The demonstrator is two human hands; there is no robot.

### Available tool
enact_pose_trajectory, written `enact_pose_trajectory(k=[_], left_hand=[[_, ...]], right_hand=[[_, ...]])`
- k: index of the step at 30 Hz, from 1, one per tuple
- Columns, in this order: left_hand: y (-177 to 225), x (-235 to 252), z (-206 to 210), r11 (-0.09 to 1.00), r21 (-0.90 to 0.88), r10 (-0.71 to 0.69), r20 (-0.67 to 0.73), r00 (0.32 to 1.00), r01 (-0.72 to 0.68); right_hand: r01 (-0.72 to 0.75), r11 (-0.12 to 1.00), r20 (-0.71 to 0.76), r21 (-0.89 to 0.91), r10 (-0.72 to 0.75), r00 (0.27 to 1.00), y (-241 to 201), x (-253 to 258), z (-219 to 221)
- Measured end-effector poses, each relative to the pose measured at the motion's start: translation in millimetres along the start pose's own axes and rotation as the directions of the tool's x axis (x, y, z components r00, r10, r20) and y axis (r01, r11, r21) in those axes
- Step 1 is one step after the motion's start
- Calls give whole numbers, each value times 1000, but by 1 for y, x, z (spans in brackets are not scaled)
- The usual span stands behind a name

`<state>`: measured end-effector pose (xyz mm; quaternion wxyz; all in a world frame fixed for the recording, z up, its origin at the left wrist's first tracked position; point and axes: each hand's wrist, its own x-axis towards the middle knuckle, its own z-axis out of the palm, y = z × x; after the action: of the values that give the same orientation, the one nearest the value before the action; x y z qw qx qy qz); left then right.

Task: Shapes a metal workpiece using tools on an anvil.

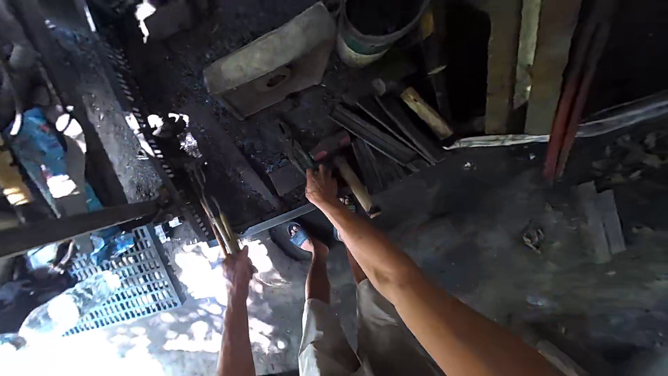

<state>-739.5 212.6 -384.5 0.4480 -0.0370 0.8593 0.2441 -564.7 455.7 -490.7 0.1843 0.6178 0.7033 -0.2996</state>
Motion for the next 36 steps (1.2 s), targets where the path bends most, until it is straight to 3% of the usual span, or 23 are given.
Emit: enact_pose_trajectory(k=[3,5,6,10,12,14,17,20,23,26,30,33,36], left_hand=[[0,26,10,984,176,-1,-4,1000,2],[-1,25,15,890,449,112,-46,993,-80],[3,18,16,856,502,173,-54,984,-123],[25,-26,42,851,430,356,-50,933,-302],[38,-51,70,809,428,392,117,912,-403],[47,-72,111,776,402,363,344,866,-485],[74,-99,181,699,427,235,620,749,-573],[117,-124,247,608,467,184,704,686,-642],[146,-126,304,649,420,187,720,668,-634],[175,-128,352,730,378,162,714,681,-569],[194,-135,390,735,338,247,674,696,-588],[179,-152,375,718,336,270,672,690,-609],[136,-148,339,625,502,167,661,731,-597]], right_hand=[[-76,984,122,161,57,991,7,6,-15],[-10,947,92,322,-20,996,23,-11,-29],[22,930,84,367,-56,995,32,-26,-41],[85,870,117,485,-161,980,94,-119,-99],[60,814,146,577,-175,974,137,-168,-126],[-59,738,235,673,-137,962,182,-211,-146],[-295,710,350,639,73,934,248,-255,-150],[-411,705,371,579,221,902,312,-287,-133],[-431,732,349,528,276,896,352,-316,-128],[-469,707,376,530,300,877,371,-326,-126],[-476,547,445,689,199,873,383,-306,-122],[-470,367,466,803,106,878,390,-281,-128],[-434,285,450,854,11,893,397,-260,-132]])
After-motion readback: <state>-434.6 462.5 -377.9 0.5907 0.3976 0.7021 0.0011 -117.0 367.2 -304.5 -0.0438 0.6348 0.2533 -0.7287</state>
